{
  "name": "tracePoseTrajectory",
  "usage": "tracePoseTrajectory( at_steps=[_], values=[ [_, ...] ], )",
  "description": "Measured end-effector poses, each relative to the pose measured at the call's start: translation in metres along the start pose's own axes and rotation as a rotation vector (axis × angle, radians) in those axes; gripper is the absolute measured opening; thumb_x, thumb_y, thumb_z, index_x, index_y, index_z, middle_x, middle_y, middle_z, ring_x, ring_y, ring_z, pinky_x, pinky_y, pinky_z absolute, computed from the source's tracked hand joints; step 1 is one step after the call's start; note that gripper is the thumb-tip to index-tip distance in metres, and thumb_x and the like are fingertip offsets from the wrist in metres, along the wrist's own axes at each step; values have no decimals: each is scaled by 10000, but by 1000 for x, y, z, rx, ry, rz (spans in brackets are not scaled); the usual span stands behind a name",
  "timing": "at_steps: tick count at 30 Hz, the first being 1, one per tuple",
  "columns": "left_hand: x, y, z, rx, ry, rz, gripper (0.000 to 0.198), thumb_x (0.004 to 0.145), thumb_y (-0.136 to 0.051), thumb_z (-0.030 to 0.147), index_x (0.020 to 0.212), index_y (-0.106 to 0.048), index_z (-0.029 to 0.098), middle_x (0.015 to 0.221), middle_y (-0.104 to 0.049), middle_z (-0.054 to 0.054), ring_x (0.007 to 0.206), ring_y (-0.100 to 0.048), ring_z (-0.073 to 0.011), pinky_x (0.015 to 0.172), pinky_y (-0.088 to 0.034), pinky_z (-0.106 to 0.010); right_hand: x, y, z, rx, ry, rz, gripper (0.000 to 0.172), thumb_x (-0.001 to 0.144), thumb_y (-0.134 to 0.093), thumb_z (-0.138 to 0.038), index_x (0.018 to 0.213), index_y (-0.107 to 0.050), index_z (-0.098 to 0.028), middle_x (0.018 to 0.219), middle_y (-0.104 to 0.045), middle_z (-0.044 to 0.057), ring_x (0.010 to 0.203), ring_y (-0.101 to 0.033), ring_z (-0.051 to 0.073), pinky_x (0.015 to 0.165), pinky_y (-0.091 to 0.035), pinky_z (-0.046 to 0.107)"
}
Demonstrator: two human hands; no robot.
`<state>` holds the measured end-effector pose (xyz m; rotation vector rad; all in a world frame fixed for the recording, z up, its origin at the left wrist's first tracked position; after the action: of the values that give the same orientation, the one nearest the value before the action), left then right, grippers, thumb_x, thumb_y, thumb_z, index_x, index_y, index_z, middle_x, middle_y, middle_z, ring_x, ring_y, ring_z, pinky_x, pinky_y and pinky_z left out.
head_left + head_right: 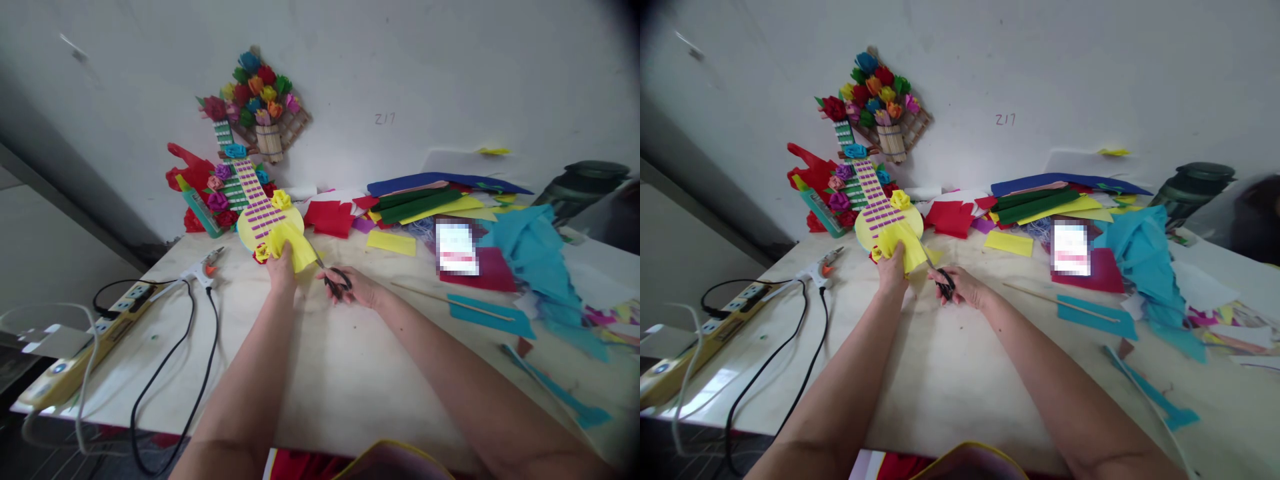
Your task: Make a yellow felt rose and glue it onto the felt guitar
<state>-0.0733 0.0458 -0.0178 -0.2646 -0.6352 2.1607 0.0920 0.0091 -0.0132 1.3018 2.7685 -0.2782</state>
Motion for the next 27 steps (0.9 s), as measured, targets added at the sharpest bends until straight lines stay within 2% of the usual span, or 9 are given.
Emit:
tracePoseTrajectory(
  at_steps=[27],
  values=[
    [-5, -1, 4, 16, 15, 34, 347, 682, -636, 270, 1002, -564, 157, 1093, -588, -124, 908, -603, -205, 753, -503, -302, 1, 0, 4, 42, 41, 67, 474, 684, -553, -517, 921, -571, -107, 523, -505, -29, 350, -438, 46, 288, -169, 168]
  ],
)
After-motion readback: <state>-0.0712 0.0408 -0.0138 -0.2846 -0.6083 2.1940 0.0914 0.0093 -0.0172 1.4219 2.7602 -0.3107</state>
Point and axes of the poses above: each hand's wrist, its own x-axis towards the middle knuckle, its own y-axis out of the back of the hand, z = x × y, the point moved 6 cm from there along x, towards the middle knuckle
